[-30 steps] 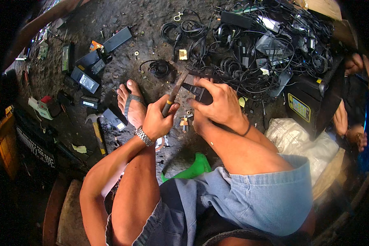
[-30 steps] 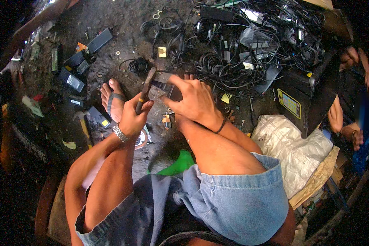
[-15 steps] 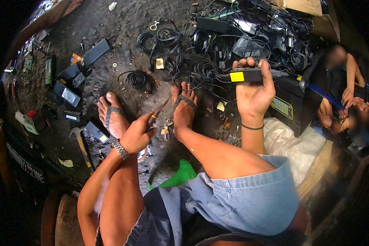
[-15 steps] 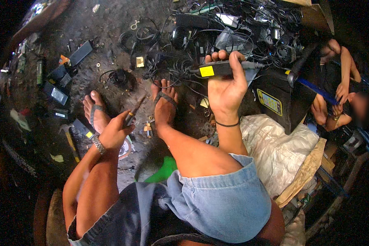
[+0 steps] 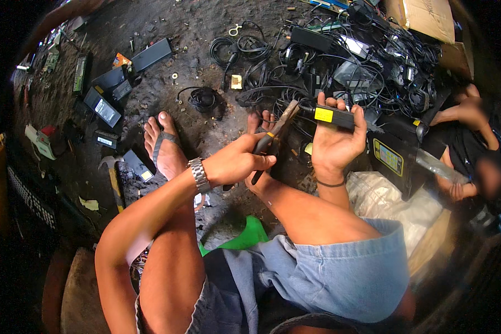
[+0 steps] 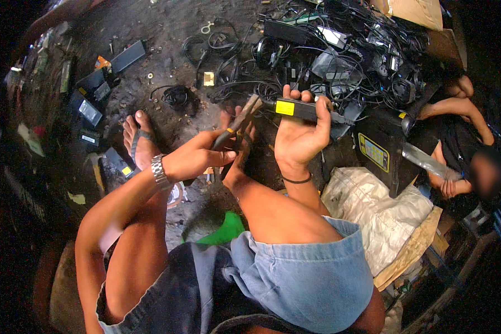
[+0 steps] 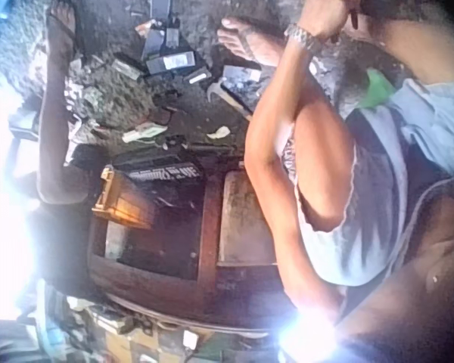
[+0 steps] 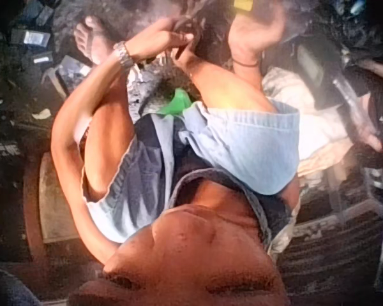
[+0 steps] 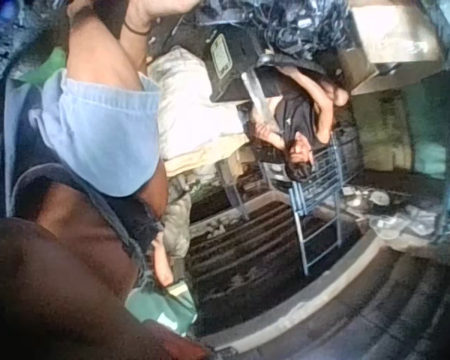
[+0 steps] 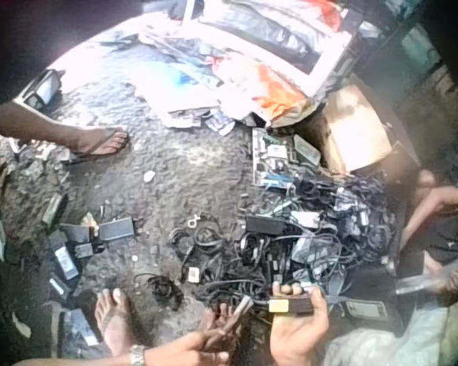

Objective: The person sits on the floor and uses pliers to pry open and break apart black plastic electronic power adapters. They repeatedly pick up adapters, apply force with the pliers to separate the casing, and place the broken pieces aside.

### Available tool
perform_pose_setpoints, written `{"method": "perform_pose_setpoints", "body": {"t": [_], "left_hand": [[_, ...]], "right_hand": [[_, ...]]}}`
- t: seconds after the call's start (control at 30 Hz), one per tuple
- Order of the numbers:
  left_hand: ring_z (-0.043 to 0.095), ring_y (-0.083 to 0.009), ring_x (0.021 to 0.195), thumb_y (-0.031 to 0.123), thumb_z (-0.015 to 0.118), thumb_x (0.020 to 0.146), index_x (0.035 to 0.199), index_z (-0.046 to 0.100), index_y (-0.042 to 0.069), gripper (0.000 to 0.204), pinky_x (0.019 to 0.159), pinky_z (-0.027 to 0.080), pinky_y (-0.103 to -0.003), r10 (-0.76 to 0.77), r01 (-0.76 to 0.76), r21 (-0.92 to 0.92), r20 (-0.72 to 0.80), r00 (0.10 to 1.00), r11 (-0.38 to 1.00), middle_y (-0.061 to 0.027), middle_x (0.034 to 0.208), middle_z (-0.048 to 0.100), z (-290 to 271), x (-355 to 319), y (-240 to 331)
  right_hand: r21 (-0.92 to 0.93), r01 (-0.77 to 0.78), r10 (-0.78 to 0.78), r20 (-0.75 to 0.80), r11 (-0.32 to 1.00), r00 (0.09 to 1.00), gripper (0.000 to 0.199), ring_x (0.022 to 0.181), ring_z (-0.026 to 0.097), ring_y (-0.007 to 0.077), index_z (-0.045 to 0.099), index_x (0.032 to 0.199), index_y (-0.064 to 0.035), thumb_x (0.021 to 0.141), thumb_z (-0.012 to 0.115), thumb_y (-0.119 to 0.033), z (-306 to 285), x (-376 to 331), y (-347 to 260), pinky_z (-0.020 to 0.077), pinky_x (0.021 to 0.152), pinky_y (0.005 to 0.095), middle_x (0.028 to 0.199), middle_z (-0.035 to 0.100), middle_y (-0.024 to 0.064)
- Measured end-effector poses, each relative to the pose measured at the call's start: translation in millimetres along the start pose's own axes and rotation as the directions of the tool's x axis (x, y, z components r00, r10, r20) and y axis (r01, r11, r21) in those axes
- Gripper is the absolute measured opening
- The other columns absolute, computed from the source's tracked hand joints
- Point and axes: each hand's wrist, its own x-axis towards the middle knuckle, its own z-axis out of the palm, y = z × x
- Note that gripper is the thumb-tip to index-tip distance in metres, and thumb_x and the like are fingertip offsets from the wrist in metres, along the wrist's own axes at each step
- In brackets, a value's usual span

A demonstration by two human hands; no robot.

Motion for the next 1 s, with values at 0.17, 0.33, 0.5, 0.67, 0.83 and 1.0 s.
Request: {"method": "perform_pose_setpoints", "body": {"t": [0.17,0.33,0.5,0.67,0.83,1.0], "left_hand": [[0.058,-0.0115,0.095,0.024,0.070,0.101,0.134,0.058,-0.002,0.043,0.084,0.051,-0.028,-0.067,0.073,-0.118,0.058,0.996,0.990,-0.0022,0.102,0.063,3,5,-4],[0.062,-0.0145,0.100,0.026,0.069,0.103,0.134,0.056,0.000,0.043,0.087,0.056,-0.033,-0.070,0.092,-0.287,0.083,0.994,0.954,-0.0037,0.108,0.063,8,5,-10],[0.065,-0.0148,0.098,0.025,0.066,0.105,0.131,0.057,0.000,0.037,0.085,0.058,-0.034,-0.070,0.076,-0.348,0.028,0.997,0.934,-0.0040,0.106,0.064,13,5,-21],[0.062,-0.0152,0.067,0.020,0.058,0.108,0.104,0.056,0.002,0.018,0.060,0.052,-0.035,-0.058,0.027,-0.335,-0.082,0.995,0.942,-0.0042,0.080,0.064,33,-7,-14],[0.062,-0.0232,0.060,0.015,0.060,0.101,0.102,0.054,0.001,0.015,0.058,0.050,-0.041,-0.031,0.003,-0.112,-0.244,0.969,0.994,-0.0113,0.073,0.062,36,-4,-15],[0.062,-0.0385,0.071,0.012,0.064,0.093,0.110,0.059,-0.002,0.023,0.073,0.054,-0.047,0.266,-0.085,0.334,-0.547,0.794,0.939,-0.0202,0.085,0.066,21,24,-30]], "right_hand": [[-0.086,0.072,-0.062,0.114,0.994,0.992,0.010,0.103,0.061,0.0269,0.057,0.104,-0.0132,0.101,0.059,-0.023,5,-14,7,0.0356,0.119,0.0580,0.101,0.061,0.0085],[-0.119,0.079,-0.052,0.212,0.990,0.976,0.012,0.103,0.059,0.0263,0.055,0.106,-0.0142,0.098,0.060,-0.021,0,-27,16,0.0314,0.121,0.0572,0.102,0.059,0.0077],[-0.109,0.010,0.015,0.229,0.994,0.973,0.014,0.103,0.059,0.0260,0.054,0.107,-0.0145,0.098,0.060,-0.023,-2,-27,14,0.0314,0.120,0.0563,0.102,0.059,0.0075],[-0.135,0.061,-0.019,0.293,0.989,0.956,0.019,0.103,0.057,0.0248,0.052,0.108,-0.0149,0.093,0.062,-0.023,7,-33,17,0.0331,0.118,0.0539,0.102,0.055,0.0069],[-0.145,0.111,-0.069,0.268,0.983,0.961,0.024,0.101,0.055,0.0240,0.051,0.108,-0.0147,0.088,0.063,-0.020,15,-35,24,0.0365,0.115,0.0538,0.101,0.052,0.0078],[-0.347,0.241,-0.049,0.481,0.906,0.875,0.030,0.091,0.056,0.0188,0.051,0.106,-0.0072,0.083,0.070,-0.004,26,-47,43,0.0487,0.097,0.0429,0.098,0.052,0.0075]]}}
